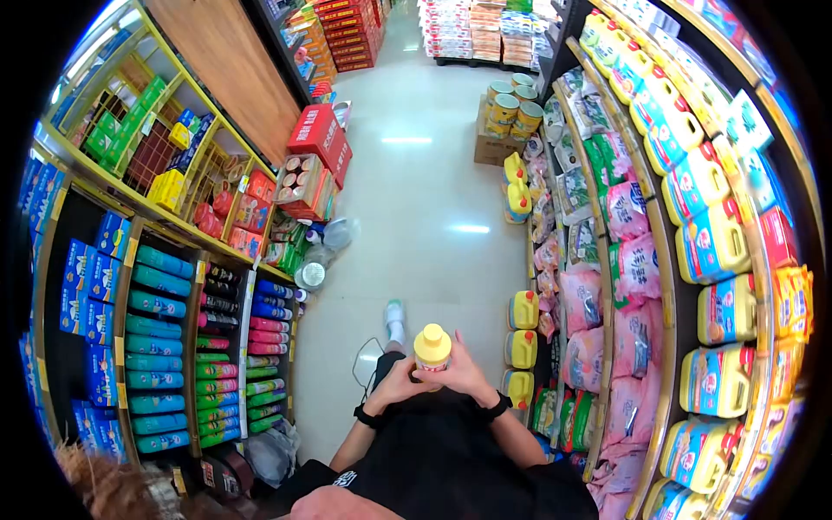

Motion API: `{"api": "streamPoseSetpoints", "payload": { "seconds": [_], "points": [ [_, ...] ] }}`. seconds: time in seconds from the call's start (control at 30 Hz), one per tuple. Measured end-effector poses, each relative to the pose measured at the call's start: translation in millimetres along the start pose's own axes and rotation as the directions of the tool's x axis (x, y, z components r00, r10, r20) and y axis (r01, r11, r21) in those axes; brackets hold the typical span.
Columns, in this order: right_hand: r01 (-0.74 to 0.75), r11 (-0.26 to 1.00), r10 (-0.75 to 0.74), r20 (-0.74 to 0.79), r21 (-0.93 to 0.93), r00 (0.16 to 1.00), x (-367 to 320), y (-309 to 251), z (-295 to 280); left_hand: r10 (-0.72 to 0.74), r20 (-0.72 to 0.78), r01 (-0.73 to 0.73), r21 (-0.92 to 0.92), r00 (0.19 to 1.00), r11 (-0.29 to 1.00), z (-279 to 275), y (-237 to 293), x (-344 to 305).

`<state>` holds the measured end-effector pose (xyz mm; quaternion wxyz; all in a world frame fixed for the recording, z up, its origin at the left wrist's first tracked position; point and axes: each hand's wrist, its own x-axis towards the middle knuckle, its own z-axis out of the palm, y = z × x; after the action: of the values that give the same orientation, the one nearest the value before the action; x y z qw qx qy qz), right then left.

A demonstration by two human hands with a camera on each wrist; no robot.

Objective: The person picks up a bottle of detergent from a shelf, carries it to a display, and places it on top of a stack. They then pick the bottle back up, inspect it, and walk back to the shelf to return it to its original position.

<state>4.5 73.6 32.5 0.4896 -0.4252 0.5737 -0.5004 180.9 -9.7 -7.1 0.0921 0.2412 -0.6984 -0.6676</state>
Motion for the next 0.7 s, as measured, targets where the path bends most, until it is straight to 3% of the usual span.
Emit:
{"api": "streamPoseSetpoints", "payload": {
  "seconds": [0.13,0.23,0.3,0.43,0.5,0.57,0.67,0.7],
  "points": [
    [0.097,0.948,-0.100,0.006,-0.302,0.995,54,-9,-4,0.016,-0.012,-0.016,-0.007,1.000,1.000,-45,-7,40],
    [0.051,0.983,-0.049,0.012,-0.176,0.999,105,-19,1,0.002,0.051,-0.003,0.010,0.999,1.000,-96,3,75],
    [0.030,0.968,-0.031,0.002,-0.248,1.000,142,-28,8,-0.082,0.105,0.076,0.060,0.991,0.995,-132,12,94],
    [0.050,0.942,-0.040,0.037,-0.332,0.999,214,-34,28,0.076,0.089,-0.065,-0.127,0.993,0.990,-191,-27,132],
    [0.052,0.942,-0.030,0.071,-0.332,0.997,249,-42,39,0.031,0.039,-0.027,-0.092,0.999,0.995,-222,-33,141],
    [0.137,0.901,-0.086,0.139,-0.412,0.987,282,-53,48,-0.009,-0.015,0.008,-0.062,1.000,0.998,-250,-38,149],
    [0.227,0.854,-0.157,0.183,-0.468,0.970,320,-68,62,-0.084,-0.027,0.076,-0.234,0.996,0.969,-291,-3,156],
    [0.240,0.855,-0.177,0.177,-0.460,0.968,330,-71,65,-0.052,-0.026,0.046,-0.188,0.998,0.981,-302,-11,162]
  ]
}}
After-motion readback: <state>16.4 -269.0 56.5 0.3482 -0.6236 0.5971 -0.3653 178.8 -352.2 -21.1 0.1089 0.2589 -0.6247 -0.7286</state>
